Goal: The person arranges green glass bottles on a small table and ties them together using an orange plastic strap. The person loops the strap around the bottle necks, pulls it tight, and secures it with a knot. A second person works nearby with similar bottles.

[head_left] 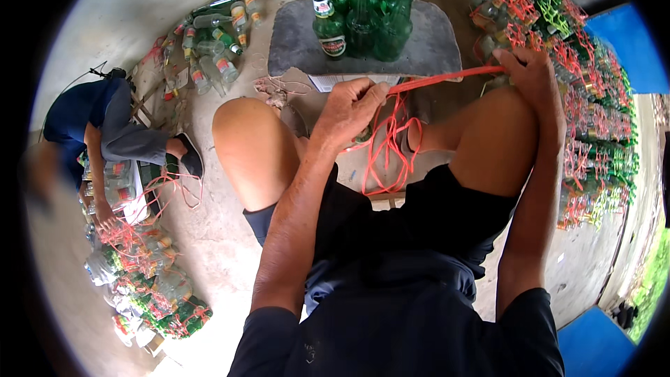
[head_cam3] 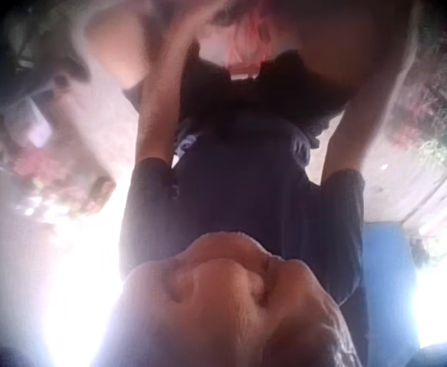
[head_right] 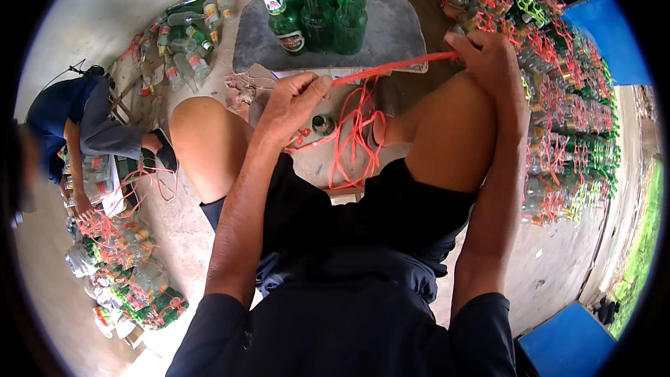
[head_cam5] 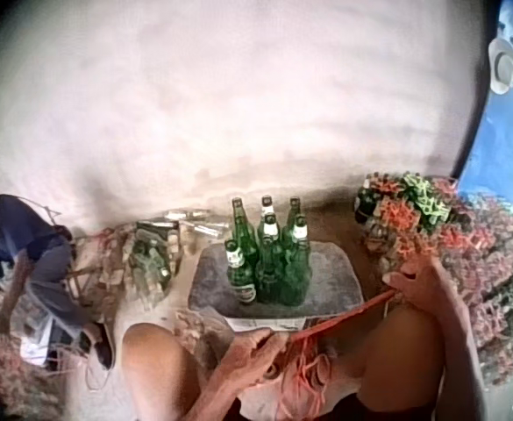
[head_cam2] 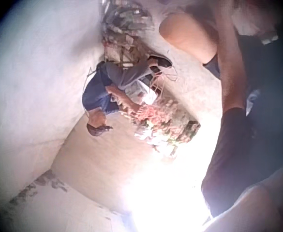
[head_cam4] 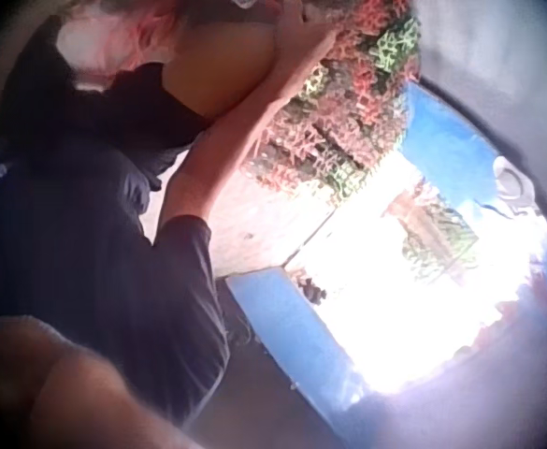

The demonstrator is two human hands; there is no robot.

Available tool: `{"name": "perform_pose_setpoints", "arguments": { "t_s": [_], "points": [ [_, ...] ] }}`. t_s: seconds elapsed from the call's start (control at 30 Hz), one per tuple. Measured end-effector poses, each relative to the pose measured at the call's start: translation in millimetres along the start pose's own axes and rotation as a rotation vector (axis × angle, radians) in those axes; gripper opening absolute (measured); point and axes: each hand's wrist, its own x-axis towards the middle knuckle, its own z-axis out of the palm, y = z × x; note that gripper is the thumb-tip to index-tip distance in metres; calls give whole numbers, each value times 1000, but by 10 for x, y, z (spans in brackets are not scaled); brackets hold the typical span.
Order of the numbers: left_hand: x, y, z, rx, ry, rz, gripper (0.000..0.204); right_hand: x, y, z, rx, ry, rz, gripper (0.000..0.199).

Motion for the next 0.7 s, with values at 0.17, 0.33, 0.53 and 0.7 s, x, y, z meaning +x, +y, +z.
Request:
{"name": "perform_pose_setpoints", "arguments": {
  "t_s": [0.17,0.33,0.53,0.7],
  "points": [
    [-57,60,-20,-102,-17,-59,37,-3,142,-6,-30,16,-1,45],
    [-106,128,-110,-264,-15,-108,33,5,161,12,44,4,48,41],
    [-102,122,-112,-320,-50,-90,28,-3,155,-60,-29,-7,28,40],
    [-142,105,-165,-271,-50,-112,25,28,146,52,-65,-26,-64,44]
  ]
}}
